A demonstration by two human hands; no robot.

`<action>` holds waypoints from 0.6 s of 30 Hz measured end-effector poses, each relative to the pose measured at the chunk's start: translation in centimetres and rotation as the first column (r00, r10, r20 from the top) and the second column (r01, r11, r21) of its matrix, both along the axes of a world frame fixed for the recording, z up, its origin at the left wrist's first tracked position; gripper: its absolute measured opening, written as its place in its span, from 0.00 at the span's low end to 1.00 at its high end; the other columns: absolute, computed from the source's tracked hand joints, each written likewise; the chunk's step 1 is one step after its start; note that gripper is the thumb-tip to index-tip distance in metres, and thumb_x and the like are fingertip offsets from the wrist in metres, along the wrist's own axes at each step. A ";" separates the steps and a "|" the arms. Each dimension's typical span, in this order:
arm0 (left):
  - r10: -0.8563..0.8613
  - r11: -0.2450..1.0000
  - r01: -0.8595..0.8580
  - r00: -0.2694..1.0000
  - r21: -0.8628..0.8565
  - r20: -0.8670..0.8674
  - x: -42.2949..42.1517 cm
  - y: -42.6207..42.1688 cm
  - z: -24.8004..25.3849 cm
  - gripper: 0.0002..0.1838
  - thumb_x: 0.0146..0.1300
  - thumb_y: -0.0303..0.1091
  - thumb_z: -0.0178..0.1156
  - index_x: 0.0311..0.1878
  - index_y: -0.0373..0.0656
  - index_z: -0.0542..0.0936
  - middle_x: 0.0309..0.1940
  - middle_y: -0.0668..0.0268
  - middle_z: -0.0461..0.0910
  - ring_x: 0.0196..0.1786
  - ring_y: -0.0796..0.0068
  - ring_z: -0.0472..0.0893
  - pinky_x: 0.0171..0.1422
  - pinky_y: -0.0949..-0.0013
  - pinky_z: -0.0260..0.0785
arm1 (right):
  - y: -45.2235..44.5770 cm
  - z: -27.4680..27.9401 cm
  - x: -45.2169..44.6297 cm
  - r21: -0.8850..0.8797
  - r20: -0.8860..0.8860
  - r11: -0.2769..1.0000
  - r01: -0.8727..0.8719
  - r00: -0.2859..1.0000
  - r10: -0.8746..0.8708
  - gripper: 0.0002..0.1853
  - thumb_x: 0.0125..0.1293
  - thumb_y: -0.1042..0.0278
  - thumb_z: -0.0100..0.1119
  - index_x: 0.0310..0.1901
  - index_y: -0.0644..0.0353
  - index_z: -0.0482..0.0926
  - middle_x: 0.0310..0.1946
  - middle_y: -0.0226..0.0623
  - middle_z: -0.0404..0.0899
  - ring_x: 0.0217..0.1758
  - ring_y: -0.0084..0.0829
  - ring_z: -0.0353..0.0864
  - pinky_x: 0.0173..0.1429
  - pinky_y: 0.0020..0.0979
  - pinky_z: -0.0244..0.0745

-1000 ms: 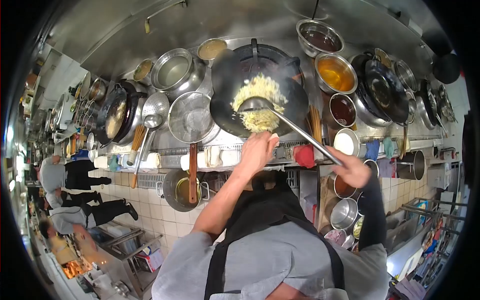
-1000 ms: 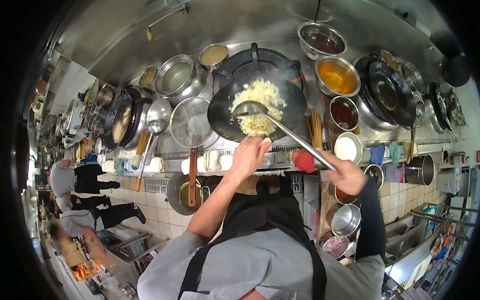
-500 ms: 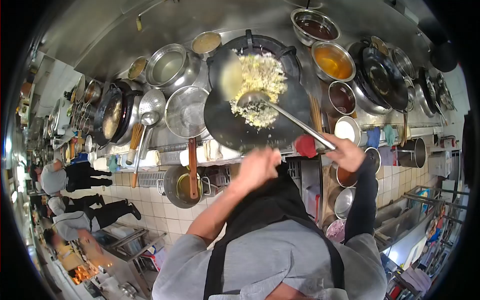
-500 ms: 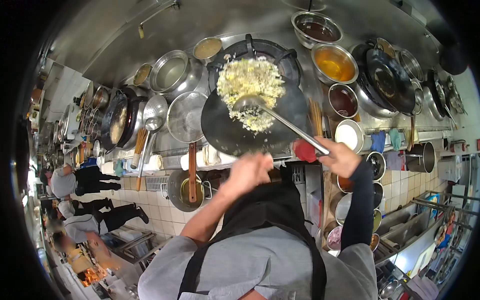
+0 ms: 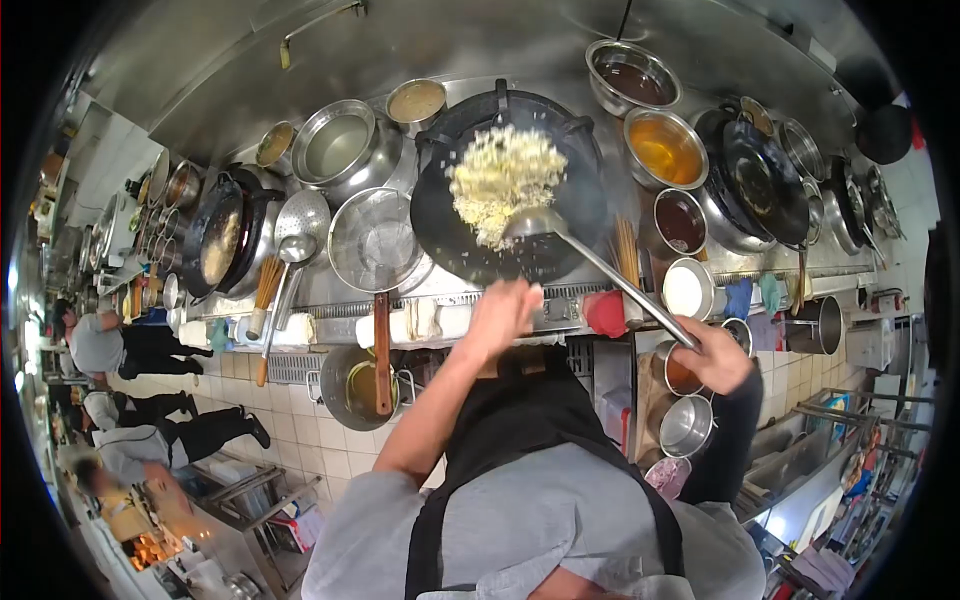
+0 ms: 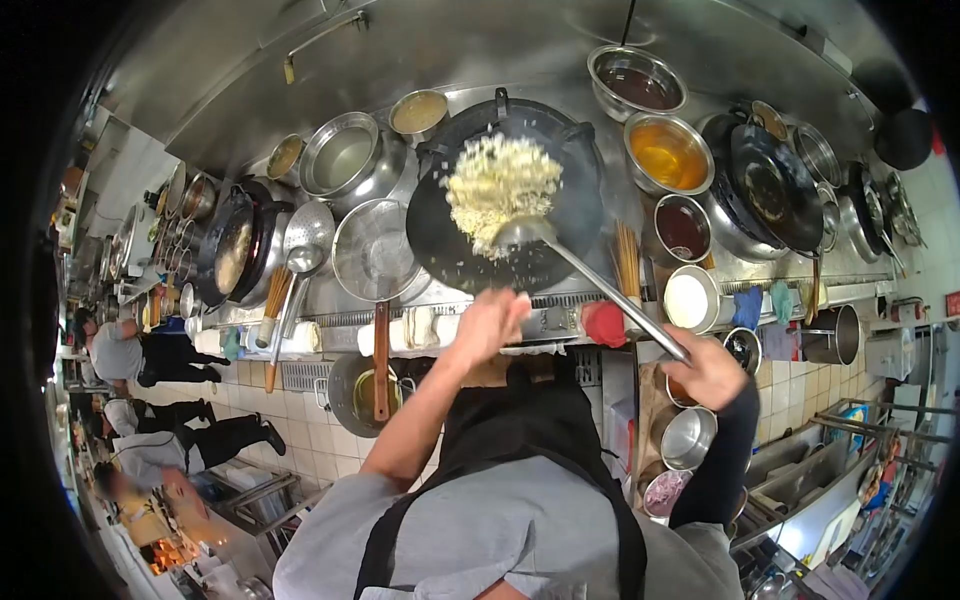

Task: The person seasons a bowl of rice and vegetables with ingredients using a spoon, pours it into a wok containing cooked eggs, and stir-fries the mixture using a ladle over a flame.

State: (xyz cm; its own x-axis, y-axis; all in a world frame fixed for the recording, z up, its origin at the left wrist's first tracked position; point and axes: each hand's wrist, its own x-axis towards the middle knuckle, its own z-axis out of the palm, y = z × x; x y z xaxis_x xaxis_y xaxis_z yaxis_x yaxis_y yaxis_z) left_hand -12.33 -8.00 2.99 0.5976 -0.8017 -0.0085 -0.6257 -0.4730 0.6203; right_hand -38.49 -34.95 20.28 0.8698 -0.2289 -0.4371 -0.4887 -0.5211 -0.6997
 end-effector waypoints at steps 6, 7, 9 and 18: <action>0.012 1.000 -0.012 0.999 -0.019 0.040 4.7 -5.3 -6.6 0.22 0.80 0.52 0.55 0.44 0.39 0.80 0.38 0.45 0.86 0.50 0.39 0.82 0.55 0.41 0.74 | -2.2 -15.2 8.1 -0.305 0.093 0.950 -0.072 0.990 0.105 0.28 0.66 0.65 0.68 0.65 0.69 0.76 0.43 0.63 0.86 0.52 0.62 0.86 0.58 0.52 0.80; 0.012 1.000 -0.012 0.999 -0.003 0.041 4.9 -5.5 -6.9 0.22 0.81 0.52 0.55 0.45 0.39 0.80 0.38 0.44 0.86 0.51 0.39 0.82 0.55 0.41 0.74 | -3.9 -22.9 10.1 -0.354 0.501 0.935 -0.016 0.841 0.204 0.27 0.69 0.67 0.67 0.67 0.68 0.75 0.32 0.53 0.84 0.33 0.52 0.86 0.40 0.48 0.81; 0.052 0.999 -0.052 0.997 -0.010 0.053 5.0 -5.6 -7.1 0.22 0.81 0.52 0.55 0.46 0.39 0.80 0.40 0.44 0.86 0.51 0.38 0.82 0.57 0.40 0.74 | -0.9 -16.9 12.9 0.542 -0.032 0.775 0.325 0.930 -0.367 0.17 0.77 0.68 0.63 0.61 0.66 0.76 0.35 0.36 0.82 0.22 0.20 0.76 0.24 0.25 0.70; 0.040 0.999 -0.039 0.998 -0.010 0.053 5.5 -5.6 -7.9 0.21 0.80 0.50 0.57 0.45 0.39 0.81 0.43 0.45 0.86 0.53 0.41 0.82 0.59 0.43 0.74 | 4.1 -23.5 24.6 0.464 0.120 0.813 0.351 0.885 -0.450 0.20 0.71 0.67 0.60 0.58 0.71 0.72 0.28 0.49 0.81 0.26 0.42 0.83 0.34 0.46 0.79</action>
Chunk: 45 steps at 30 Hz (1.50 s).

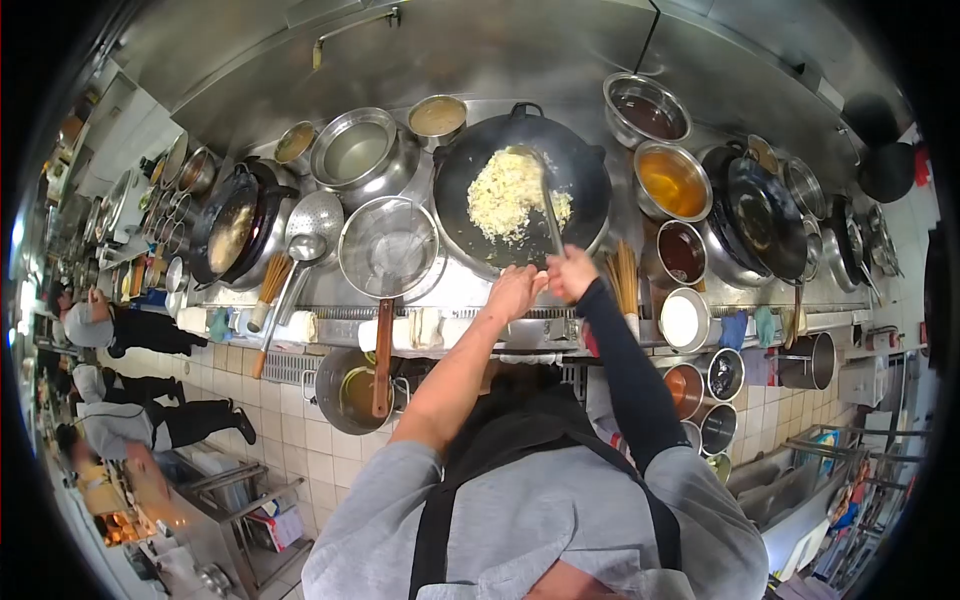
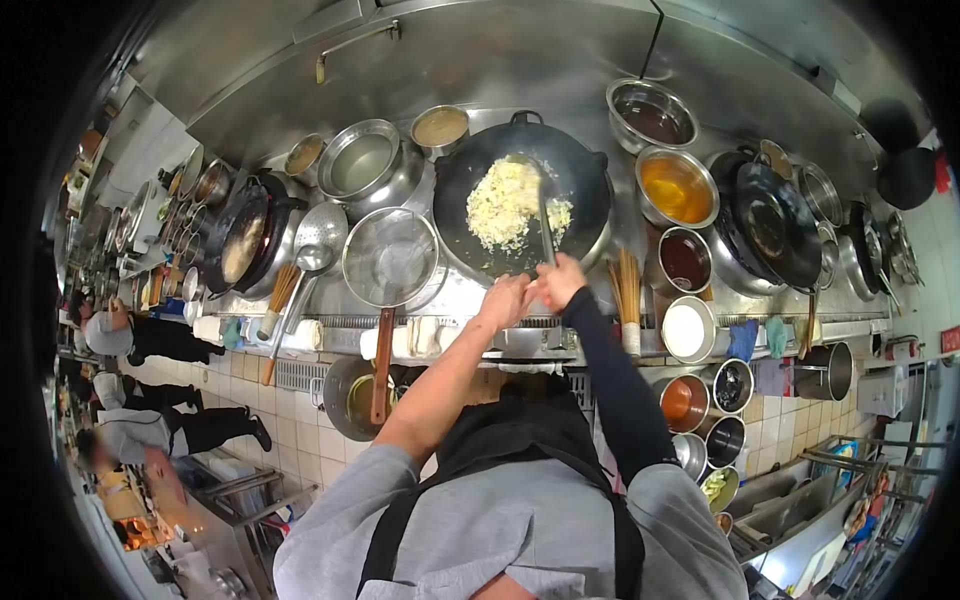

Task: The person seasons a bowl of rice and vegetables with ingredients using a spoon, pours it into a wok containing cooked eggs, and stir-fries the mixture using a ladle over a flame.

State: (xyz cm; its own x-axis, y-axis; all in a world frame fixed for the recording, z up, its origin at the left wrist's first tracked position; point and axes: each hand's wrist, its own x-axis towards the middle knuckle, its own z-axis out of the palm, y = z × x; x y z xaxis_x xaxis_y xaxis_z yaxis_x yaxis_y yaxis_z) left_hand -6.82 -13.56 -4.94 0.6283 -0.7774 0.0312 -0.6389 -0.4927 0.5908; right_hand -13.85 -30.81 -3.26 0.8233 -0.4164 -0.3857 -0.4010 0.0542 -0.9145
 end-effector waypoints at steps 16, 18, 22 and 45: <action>0.311 0.950 -0.276 0.886 -0.148 0.345 -3.0 -0.8 0.9 0.14 0.69 0.43 0.68 0.45 0.41 0.84 0.46 0.56 0.82 0.61 0.45 0.75 0.63 0.41 0.69 | 4.0 7.5 -5.2 0.013 -0.117 0.994 -0.104 0.988 0.105 0.15 0.81 0.68 0.55 0.66 0.48 0.74 0.28 0.23 0.69 0.18 0.12 0.60 0.17 0.20 0.57; 0.279 0.958 -0.255 0.937 -0.134 0.211 -3.0 -0.7 0.1 0.14 0.69 0.42 0.68 0.44 0.40 0.83 0.44 0.55 0.83 0.59 0.45 0.77 0.58 0.45 0.74 | 4.9 10.1 -7.5 0.171 -0.084 0.981 -0.094 0.990 0.110 0.16 0.81 0.68 0.55 0.66 0.50 0.75 0.27 0.23 0.69 0.17 0.13 0.60 0.17 0.21 0.57; 0.227 0.971 -0.199 0.942 -0.133 0.245 -3.2 -0.6 -1.7 0.15 0.74 0.44 0.63 0.43 0.41 0.83 0.42 0.56 0.84 0.55 0.50 0.80 0.52 0.49 0.78 | 0.0 4.3 -6.4 0.897 -0.137 0.430 0.103 0.989 0.049 0.18 0.78 0.71 0.53 0.67 0.55 0.73 0.21 0.23 0.65 0.15 0.19 0.63 0.14 0.26 0.60; 0.164 0.982 -0.141 0.964 -0.124 0.207 -2.6 -0.9 -0.8 0.15 0.78 0.43 0.59 0.43 0.40 0.82 0.42 0.55 0.84 0.50 0.49 0.79 0.55 0.50 0.76 | -0.6 5.4 -10.7 0.595 -0.060 0.794 0.124 0.992 -0.110 0.11 0.80 0.69 0.56 0.59 0.51 0.69 0.25 0.25 0.69 0.17 0.18 0.63 0.18 0.26 0.59</action>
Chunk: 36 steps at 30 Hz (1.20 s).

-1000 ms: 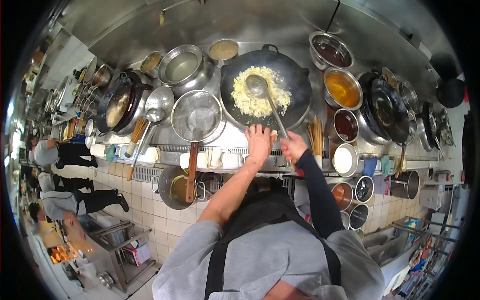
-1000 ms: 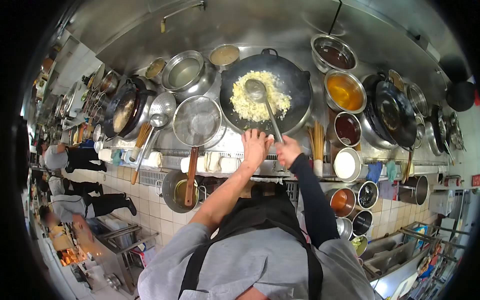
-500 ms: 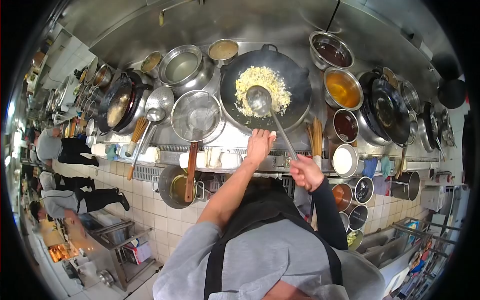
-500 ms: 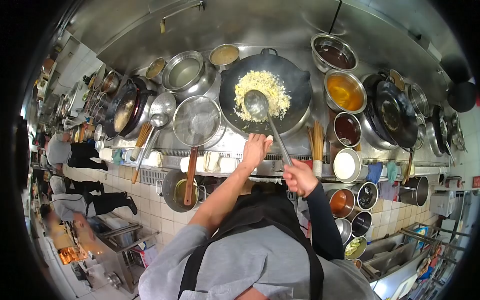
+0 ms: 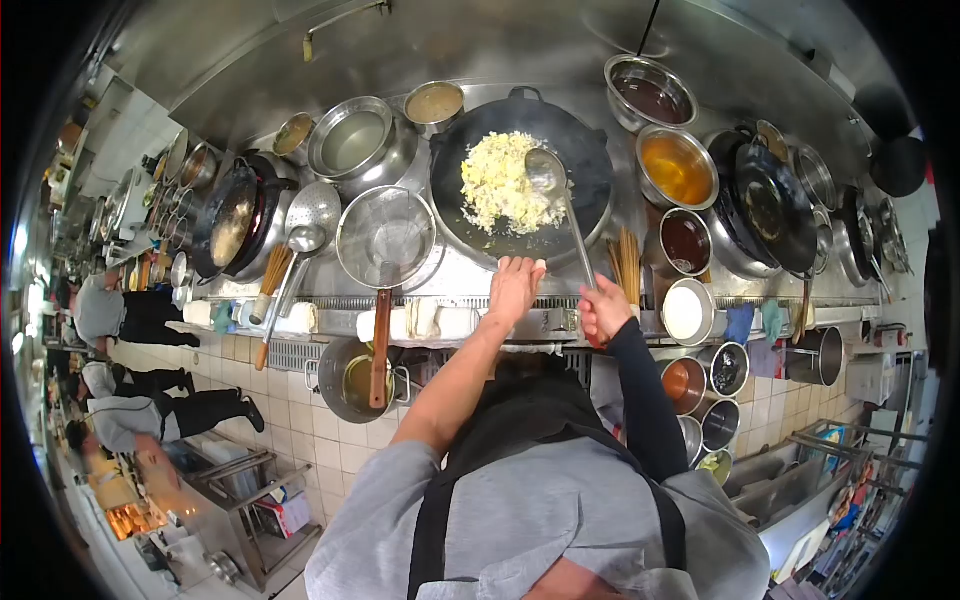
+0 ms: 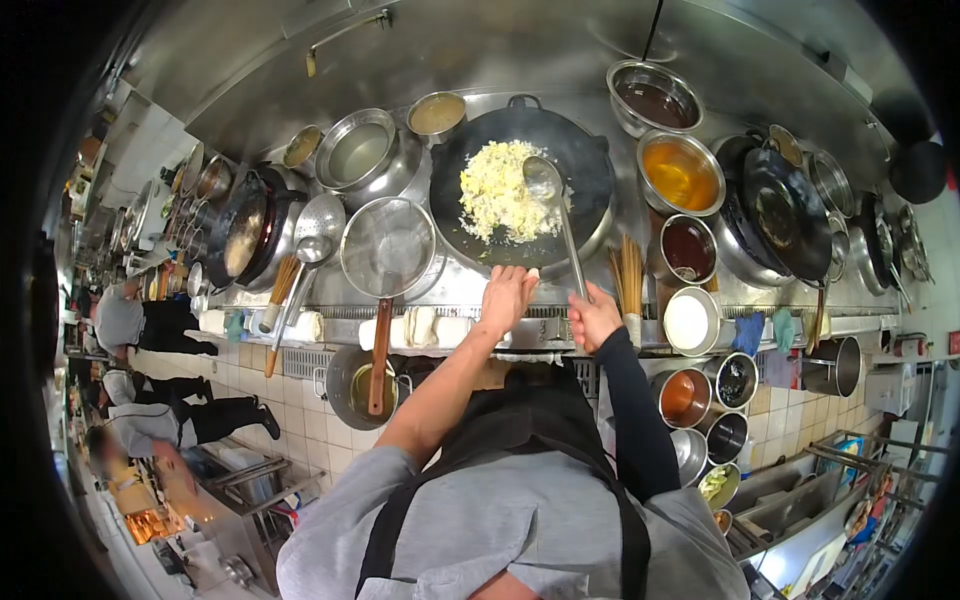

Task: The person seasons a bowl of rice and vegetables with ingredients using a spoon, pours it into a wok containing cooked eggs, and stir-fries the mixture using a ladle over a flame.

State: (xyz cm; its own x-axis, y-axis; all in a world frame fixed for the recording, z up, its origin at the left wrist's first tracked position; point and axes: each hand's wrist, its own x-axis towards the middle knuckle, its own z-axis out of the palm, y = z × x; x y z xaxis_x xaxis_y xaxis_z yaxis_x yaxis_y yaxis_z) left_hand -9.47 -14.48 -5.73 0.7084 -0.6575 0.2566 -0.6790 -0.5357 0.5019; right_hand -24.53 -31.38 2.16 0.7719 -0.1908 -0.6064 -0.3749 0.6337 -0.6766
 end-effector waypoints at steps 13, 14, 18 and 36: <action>-0.019 0.999 0.019 1.000 -0.026 -0.007 0.0 0.1 0.4 0.13 0.77 0.40 0.61 0.42 0.38 0.81 0.40 0.52 0.84 0.49 0.45 0.78 0.57 0.49 0.73 | 0.7 0.6 -1.3 -0.003 -0.028 1.000 -0.026 0.999 0.026 0.19 0.79 0.69 0.56 0.69 0.51 0.70 0.25 0.25 0.69 0.17 0.18 0.64 0.16 0.27 0.59; -0.021 1.000 0.021 1.000 -0.018 -0.018 -0.4 0.3 0.1 0.13 0.77 0.40 0.61 0.42 0.38 0.81 0.40 0.52 0.84 0.49 0.45 0.78 0.57 0.49 0.73 | 0.6 0.1 -0.2 0.039 -0.048 0.999 -0.002 0.999 0.004 0.20 0.79 0.69 0.56 0.69 0.50 0.70 0.25 0.24 0.68 0.17 0.18 0.64 0.16 0.27 0.58; -0.010 1.000 0.009 0.999 -0.003 -0.032 -0.1 0.4 0.2 0.13 0.77 0.40 0.61 0.43 0.38 0.81 0.41 0.52 0.84 0.50 0.45 0.78 0.58 0.48 0.73 | 1.9 3.4 -3.8 -0.085 -0.029 0.994 -0.065 0.998 0.063 0.07 0.81 0.67 0.55 0.54 0.51 0.71 0.25 0.23 0.68 0.17 0.16 0.63 0.16 0.25 0.56; -0.138 0.990 0.142 0.981 0.021 -0.139 2.1 0.1 -1.0 0.19 0.81 0.45 0.52 0.40 0.38 0.80 0.38 0.47 0.85 0.49 0.43 0.82 0.69 0.46 0.65 | 2.3 -5.5 6.1 -0.873 -0.468 -0.013 -0.487 0.831 0.302 0.42 0.66 0.72 0.54 0.82 0.58 0.53 0.40 0.68 0.86 0.48 0.66 0.87 0.56 0.61 0.79</action>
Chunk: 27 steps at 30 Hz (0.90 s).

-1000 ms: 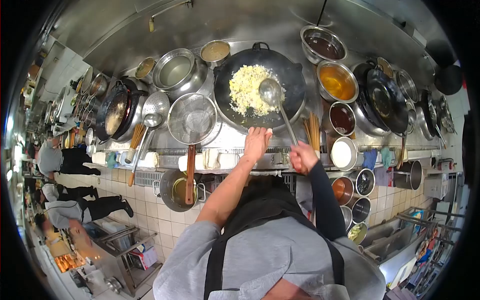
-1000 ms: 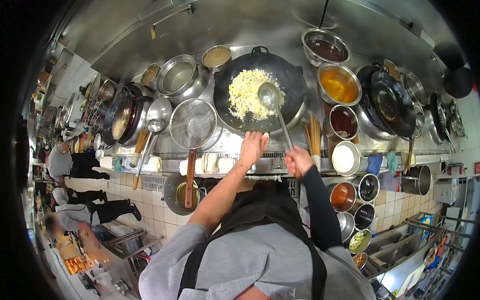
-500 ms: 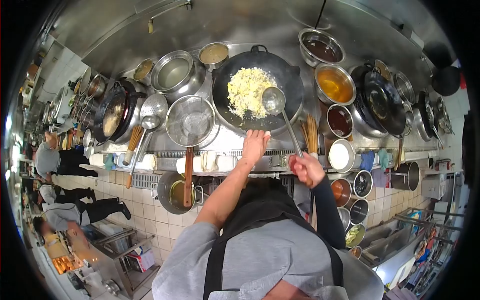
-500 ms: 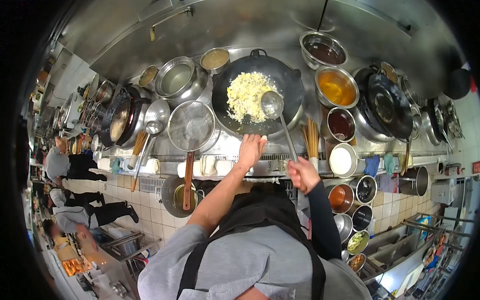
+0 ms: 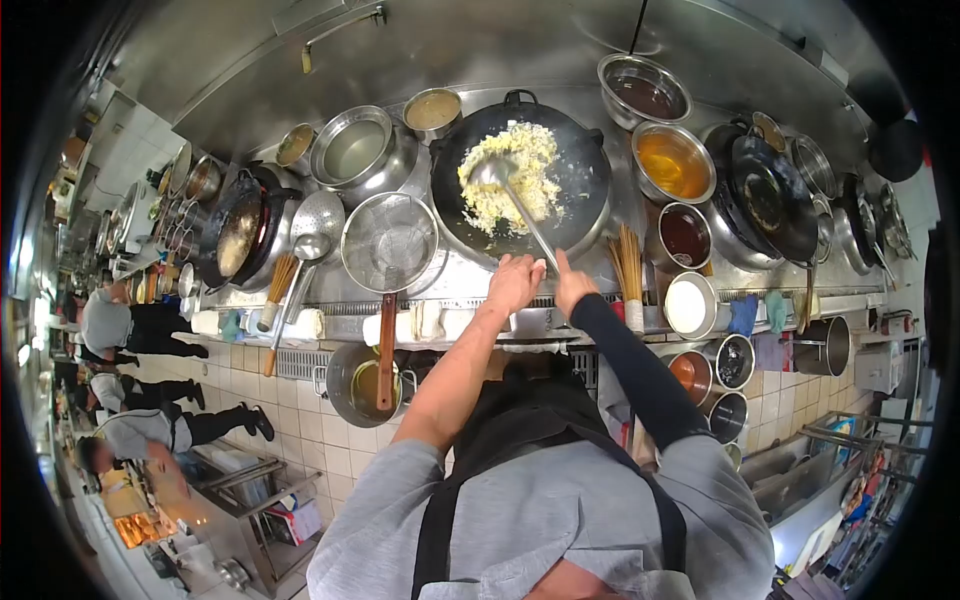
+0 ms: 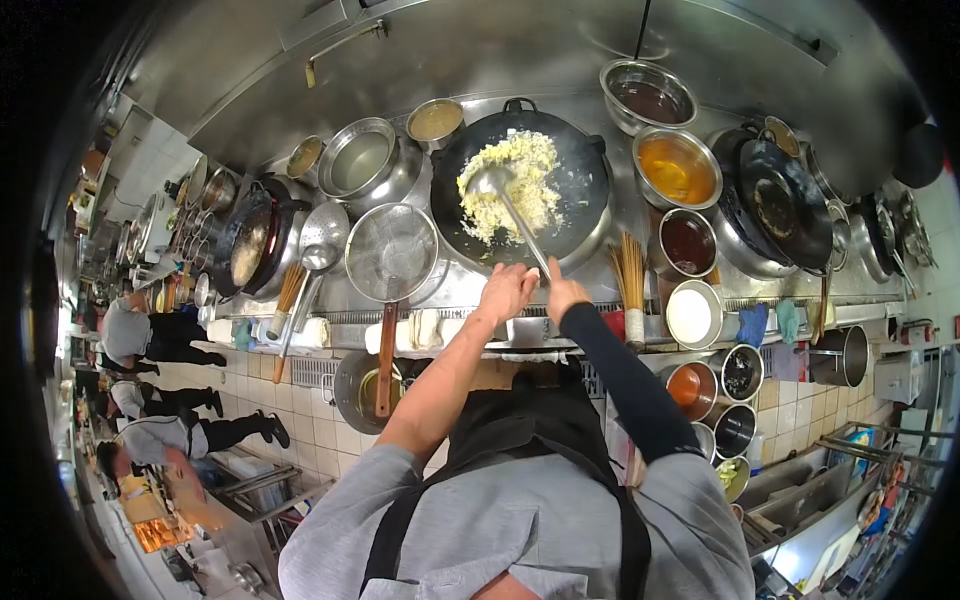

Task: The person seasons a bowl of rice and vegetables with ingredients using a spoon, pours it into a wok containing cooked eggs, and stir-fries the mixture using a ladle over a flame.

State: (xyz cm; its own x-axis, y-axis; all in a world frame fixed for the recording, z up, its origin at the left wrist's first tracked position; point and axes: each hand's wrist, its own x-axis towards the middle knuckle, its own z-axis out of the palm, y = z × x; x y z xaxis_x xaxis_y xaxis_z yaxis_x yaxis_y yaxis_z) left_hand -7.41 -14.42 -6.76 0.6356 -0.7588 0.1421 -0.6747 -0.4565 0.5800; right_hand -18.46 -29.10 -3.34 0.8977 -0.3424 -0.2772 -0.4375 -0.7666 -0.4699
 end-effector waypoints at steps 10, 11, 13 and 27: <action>0.067 0.987 -0.078 0.994 -0.139 -0.086 -6.3 4.8 15.3 0.18 0.76 0.41 0.61 0.34 0.36 0.79 0.30 0.43 0.82 0.42 0.36 0.81 0.57 0.44 0.70 | -7.2 22.8 -18.1 0.508 -0.026 0.854 -0.113 0.989 0.146 0.35 0.74 0.75 0.61 0.80 0.63 0.64 0.64 0.48 0.83 0.68 0.35 0.82 0.73 0.32 0.71; 0.056 0.987 -0.067 0.996 -0.148 -0.076 -6.2 4.6 14.5 0.18 0.76 0.41 0.62 0.34 0.36 0.80 0.31 0.43 0.82 0.41 0.36 0.81 0.56 0.44 0.70 | -7.5 23.7 -18.1 0.569 -0.228 0.820 0.064 0.970 0.082 0.32 0.75 0.74 0.60 0.79 0.63 0.67 0.61 0.48 0.84 0.66 0.36 0.83 0.72 0.33 0.73; 0.042 0.984 -0.049 0.998 -0.172 -0.044 -4.8 3.3 11.6 0.17 0.75 0.40 0.64 0.34 0.35 0.80 0.31 0.43 0.82 0.41 0.35 0.81 0.53 0.43 0.71 | -7.9 22.6 -16.1 0.531 -0.393 0.825 0.194 0.919 0.037 0.29 0.76 0.70 0.59 0.76 0.63 0.71 0.55 0.49 0.87 0.61 0.40 0.86 0.69 0.37 0.76; -0.032 0.998 0.040 0.989 0.055 -0.141 -4.7 4.7 15.4 0.19 0.78 0.47 0.60 0.41 0.37 0.79 0.38 0.44 0.83 0.44 0.38 0.80 0.50 0.40 0.73 | -5.5 25.8 -13.6 0.463 -0.396 0.864 0.199 0.918 0.001 0.31 0.70 0.73 0.62 0.75 0.63 0.71 0.43 0.51 0.88 0.44 0.49 0.89 0.53 0.46 0.83</action>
State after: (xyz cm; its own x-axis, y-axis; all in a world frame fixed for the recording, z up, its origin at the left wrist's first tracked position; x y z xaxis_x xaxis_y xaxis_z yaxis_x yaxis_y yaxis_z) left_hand -12.07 -9.77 8.64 0.6185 -0.7857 0.0092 -0.6051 -0.4689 0.6434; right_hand -32.02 -34.60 22.45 0.6611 -0.1546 -0.7342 -0.7152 -0.4257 -0.5543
